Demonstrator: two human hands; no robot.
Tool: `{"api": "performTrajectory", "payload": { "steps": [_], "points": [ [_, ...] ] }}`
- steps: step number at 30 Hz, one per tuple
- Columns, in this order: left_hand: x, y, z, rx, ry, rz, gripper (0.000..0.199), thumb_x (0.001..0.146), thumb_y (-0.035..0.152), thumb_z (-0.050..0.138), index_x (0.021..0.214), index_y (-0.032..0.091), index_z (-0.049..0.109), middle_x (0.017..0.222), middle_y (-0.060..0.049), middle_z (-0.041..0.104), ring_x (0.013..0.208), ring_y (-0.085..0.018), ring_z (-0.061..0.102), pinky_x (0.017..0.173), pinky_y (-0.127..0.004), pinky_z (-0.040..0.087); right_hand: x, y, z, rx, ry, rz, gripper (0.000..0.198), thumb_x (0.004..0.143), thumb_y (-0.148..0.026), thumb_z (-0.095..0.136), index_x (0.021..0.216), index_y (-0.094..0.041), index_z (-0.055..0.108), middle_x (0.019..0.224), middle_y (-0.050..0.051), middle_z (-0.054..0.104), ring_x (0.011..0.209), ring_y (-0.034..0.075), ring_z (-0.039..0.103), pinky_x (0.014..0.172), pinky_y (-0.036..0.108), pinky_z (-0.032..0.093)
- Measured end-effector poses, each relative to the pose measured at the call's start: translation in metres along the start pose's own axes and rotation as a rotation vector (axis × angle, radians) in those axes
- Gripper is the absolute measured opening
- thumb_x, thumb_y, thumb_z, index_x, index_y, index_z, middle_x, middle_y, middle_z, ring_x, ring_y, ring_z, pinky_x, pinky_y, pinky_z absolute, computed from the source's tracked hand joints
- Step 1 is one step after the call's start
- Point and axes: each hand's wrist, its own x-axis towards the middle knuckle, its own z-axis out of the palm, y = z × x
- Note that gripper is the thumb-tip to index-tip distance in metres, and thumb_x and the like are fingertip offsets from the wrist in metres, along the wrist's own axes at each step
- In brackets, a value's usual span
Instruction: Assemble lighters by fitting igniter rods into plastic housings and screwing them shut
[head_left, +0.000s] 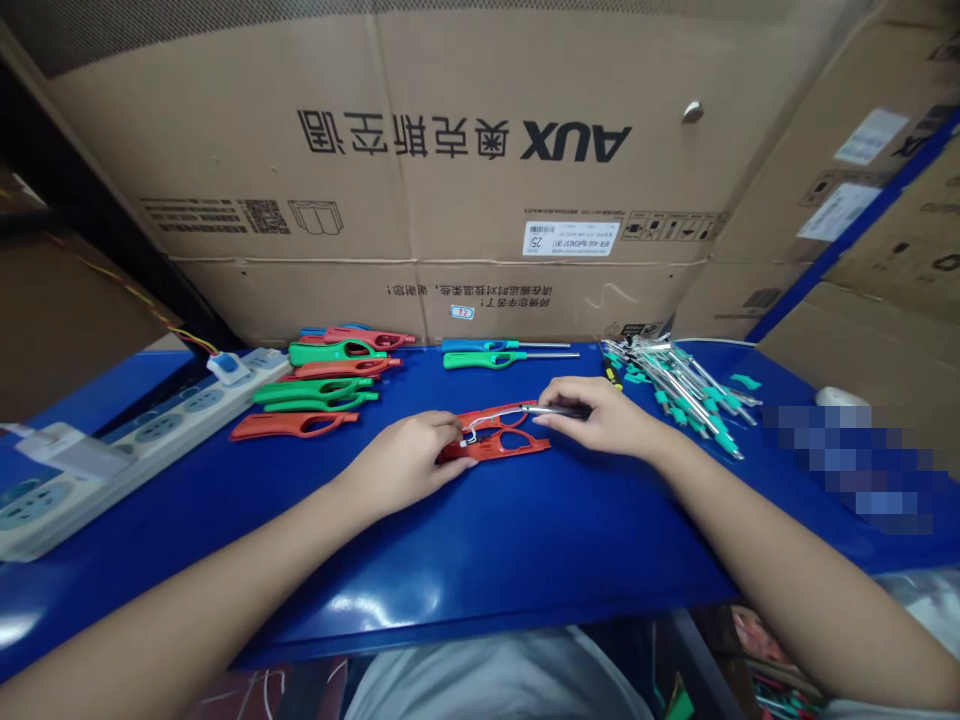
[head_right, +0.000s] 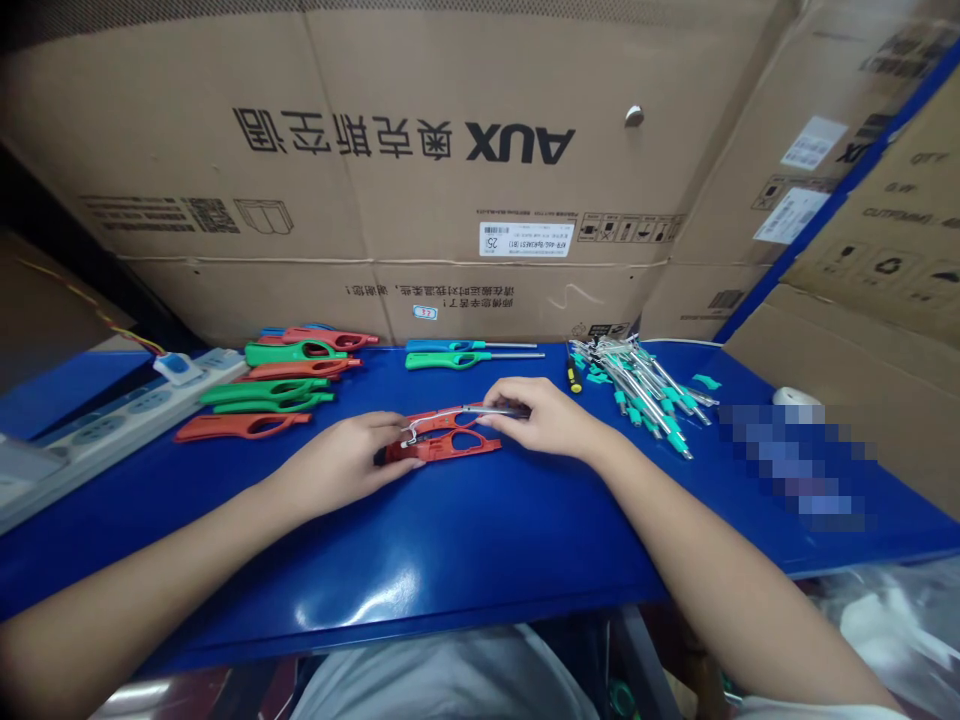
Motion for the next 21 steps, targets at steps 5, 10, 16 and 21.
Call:
{"api": "performTrajectory", "payload": {
  "steps": [5, 10, 16, 21],
  "points": [
    [0.002, -0.002, -0.009, 0.053, -0.067, 0.013, 0.020, 0.094, 0.031, 0.065, 0.101, 0.015, 0.076, 0.108, -0.011, 0.074, 0.099, -0.026, 0.072, 0.091, -0.037, 0.058, -0.001, 0.004, 0.002, 0.103, -0.064, 0.076, 0.026, 0.091, -0.044, 0.066, 0.090, -0.018, 0.066, 0.070, 0.000, 0.062, 0.059, 0.011, 0.051, 0.055, 0.023, 0.039],
    [0.003, 0.003, -0.012, -0.033, 0.062, 0.033, 0.037, 0.091, 0.038, 0.069, 0.121, 0.017, 0.069, 0.115, -0.011, 0.073, 0.103, -0.027, 0.071, 0.090, -0.040, 0.059, -0.001, 0.002, -0.001, 0.128, -0.037, 0.100, 0.029, 0.092, -0.046, 0.063, 0.086, -0.017, 0.065, 0.069, -0.001, 0.059, 0.058, 0.010, 0.047, 0.054, 0.023, 0.037],
    [-0.002, 0.008, 0.003, -0.193, 0.277, 0.027, 0.046, 0.094, 0.029, 0.067, 0.138, 0.021, 0.056, 0.120, -0.007, 0.073, 0.104, -0.019, 0.072, 0.095, -0.032, 0.058, 0.001, -0.001, -0.001, 0.135, -0.048, 0.110, 0.031, 0.093, -0.047, 0.062, 0.086, -0.017, 0.065, 0.067, -0.002, 0.057, 0.057, 0.010, 0.045, 0.053, 0.023, 0.036],
    [-0.002, 0.010, 0.003, -0.200, 0.345, 0.096, 0.042, 0.096, 0.018, 0.062, 0.137, 0.020, 0.055, 0.106, -0.004, 0.074, 0.095, -0.015, 0.072, 0.091, -0.028, 0.058, 0.001, 0.000, -0.004, 0.089, -0.107, 0.141, 0.031, 0.094, -0.048, 0.060, 0.090, -0.017, 0.066, 0.072, 0.000, 0.062, 0.061, 0.011, 0.049, 0.057, 0.025, 0.038]
  ]
}}
